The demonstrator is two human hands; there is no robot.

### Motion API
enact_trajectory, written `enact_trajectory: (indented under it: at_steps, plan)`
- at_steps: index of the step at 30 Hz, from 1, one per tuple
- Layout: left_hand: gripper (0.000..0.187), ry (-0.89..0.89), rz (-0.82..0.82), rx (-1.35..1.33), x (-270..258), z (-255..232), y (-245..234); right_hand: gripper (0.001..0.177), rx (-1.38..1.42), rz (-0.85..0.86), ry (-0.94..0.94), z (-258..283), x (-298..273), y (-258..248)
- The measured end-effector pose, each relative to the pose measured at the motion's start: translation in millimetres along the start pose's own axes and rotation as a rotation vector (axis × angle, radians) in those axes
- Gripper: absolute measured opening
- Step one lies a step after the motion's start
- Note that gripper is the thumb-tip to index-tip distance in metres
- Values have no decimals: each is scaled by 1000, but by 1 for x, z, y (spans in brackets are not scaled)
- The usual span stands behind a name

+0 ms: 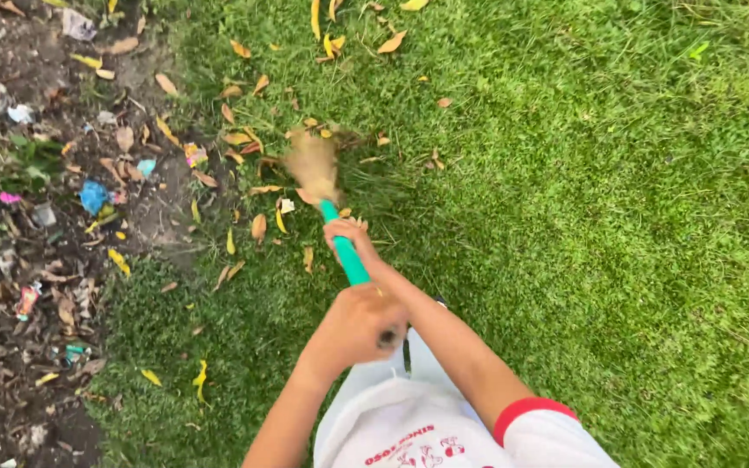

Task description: Sweeping dry leaves and debris from a grassy lawn into a pile using a broom

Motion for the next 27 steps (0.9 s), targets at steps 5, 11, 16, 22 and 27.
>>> enact_trajectory:
  at_steps: [5,11,16,22,27]
  plan:
    - [28,227,9,60,8,-75,-85,16,-759,333,-965,80,-107,104]
    - [35,-5,-258,-512,-40,16,-129,39,-1139,46,-735,0,-77,19]
    - [29,-205,-194,-407,-64,29,-109,28,-1090,96,-669,-56,-67,18]
    - [21,-193,-38,4,-64,8,-85,22,21,131,-73,-110,1,83]
    - [20,24,-20,223,-52,-45,-114,34,-468,359,-502,21,-91,180]
Point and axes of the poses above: each hand's wrist, its own x-axis towards the middle knuckle, its own y-axis out of the palm, z = x × y, the point moved 8 cm from there along x, towards the middle knuckle
